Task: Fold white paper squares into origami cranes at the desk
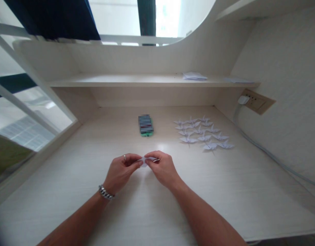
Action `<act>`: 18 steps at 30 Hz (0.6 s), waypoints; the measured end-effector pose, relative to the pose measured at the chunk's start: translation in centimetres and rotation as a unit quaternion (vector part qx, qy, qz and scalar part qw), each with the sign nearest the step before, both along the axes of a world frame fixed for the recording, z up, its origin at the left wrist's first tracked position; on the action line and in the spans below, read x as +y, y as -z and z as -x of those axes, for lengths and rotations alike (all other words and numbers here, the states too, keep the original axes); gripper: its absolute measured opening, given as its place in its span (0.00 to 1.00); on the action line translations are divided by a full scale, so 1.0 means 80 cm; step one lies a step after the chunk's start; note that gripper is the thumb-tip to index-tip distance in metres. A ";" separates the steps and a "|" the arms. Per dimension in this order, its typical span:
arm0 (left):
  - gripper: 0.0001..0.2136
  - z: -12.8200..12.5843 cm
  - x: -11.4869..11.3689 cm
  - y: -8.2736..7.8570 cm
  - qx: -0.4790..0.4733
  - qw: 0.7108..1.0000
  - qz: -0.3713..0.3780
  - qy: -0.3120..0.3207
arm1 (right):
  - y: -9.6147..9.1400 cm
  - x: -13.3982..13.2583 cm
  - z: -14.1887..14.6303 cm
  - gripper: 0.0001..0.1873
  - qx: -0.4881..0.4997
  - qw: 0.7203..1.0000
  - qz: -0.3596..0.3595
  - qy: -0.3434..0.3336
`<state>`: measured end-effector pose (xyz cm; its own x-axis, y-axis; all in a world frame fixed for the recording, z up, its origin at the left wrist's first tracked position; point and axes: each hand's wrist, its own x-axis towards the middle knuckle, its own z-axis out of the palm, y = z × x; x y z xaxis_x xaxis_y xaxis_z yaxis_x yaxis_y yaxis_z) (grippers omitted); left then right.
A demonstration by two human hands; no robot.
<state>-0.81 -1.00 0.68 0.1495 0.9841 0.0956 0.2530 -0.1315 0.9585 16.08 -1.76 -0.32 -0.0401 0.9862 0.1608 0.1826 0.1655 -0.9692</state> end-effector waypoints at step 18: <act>0.07 0.000 -0.002 -0.002 0.004 0.999 0.001 0.036 | -0.007 0.000 -0.007 0.06 -0.020 0.996 0.025 -0.079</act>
